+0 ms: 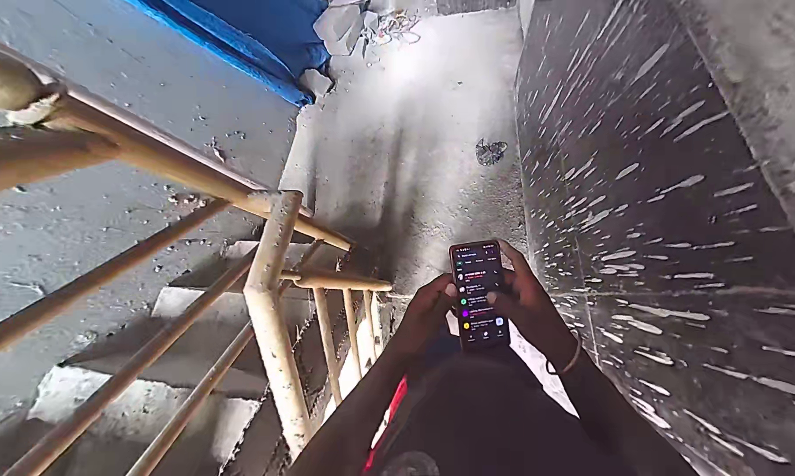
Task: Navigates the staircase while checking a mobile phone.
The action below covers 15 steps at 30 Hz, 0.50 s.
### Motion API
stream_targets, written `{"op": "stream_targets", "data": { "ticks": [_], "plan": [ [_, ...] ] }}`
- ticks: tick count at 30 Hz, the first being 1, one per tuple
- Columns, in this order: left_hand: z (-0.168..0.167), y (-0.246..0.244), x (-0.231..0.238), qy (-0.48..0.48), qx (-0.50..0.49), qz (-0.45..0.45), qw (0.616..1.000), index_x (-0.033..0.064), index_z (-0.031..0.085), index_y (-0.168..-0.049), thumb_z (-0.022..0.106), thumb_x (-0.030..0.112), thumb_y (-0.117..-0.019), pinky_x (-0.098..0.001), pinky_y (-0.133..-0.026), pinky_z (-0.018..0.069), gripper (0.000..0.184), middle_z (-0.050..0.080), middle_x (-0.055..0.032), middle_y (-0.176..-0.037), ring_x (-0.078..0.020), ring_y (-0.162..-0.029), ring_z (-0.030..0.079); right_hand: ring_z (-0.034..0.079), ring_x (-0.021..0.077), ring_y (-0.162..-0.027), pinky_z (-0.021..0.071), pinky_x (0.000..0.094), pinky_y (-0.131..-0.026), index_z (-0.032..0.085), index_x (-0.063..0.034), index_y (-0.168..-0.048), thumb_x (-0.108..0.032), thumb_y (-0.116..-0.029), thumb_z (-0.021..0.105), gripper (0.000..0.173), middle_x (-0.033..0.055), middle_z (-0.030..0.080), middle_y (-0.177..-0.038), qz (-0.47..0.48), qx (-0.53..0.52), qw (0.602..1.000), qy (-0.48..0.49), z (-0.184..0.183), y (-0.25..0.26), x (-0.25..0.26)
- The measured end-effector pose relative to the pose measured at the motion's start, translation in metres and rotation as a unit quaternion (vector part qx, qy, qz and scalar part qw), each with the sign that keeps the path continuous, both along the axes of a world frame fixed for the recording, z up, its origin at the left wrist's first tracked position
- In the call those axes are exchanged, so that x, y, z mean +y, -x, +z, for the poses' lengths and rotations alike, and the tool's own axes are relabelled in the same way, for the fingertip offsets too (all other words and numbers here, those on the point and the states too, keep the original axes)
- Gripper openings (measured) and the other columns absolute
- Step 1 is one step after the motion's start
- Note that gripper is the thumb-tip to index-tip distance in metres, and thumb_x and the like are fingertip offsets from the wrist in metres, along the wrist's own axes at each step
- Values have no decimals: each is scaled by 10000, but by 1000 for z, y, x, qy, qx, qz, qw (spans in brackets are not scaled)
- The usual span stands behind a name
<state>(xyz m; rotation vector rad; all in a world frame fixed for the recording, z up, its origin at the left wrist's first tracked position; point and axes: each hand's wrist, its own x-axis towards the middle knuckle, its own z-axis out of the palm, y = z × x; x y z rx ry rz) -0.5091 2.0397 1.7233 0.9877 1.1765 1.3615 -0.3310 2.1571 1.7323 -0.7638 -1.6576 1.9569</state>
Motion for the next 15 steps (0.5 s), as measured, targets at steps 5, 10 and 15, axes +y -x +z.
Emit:
{"op": "stream_targets", "data": {
  "ticks": [5, 10, 15],
  "plan": [
    [22, 9, 28, -13, 14, 12, 1000, -36, 596, -1235, 359, 199, -1111, -344, -866, 594, 356, 722, -49, -1039, -112, -936, 699, 733, 213, -972, 637, 370, -812, 163, -44, -1590, -44, -881, 590, 827, 113, 711, -1168, 6, 1, 1000, 16, 30, 12, 32],
    [21, 27, 64, 7, -18, 26, 999, -52, 580, -1269, 345, 149, -1107, -352, -883, 597, 350, 722, -73, -1086, -130, -967, 704, 733, 227, -978, 637, 373, -815, 174, -36, -1588, -43, -877, 592, 825, 125, 713, -1162, 4, 2, 1000, 19, 30, 33, 69],
    [5, 64, 116, 1, -51, 23, 998, -45, 571, -1290, 328, 131, -1107, -343, -885, 597, 352, 723, -60, -1102, -121, -974, 704, 733, 215, -978, 637, 368, -814, 174, -30, -1586, -46, -869, 598, 834, 121, 710, -1173, 1, -12, 1000, 26, 20, 72, 121]
  ]
}}
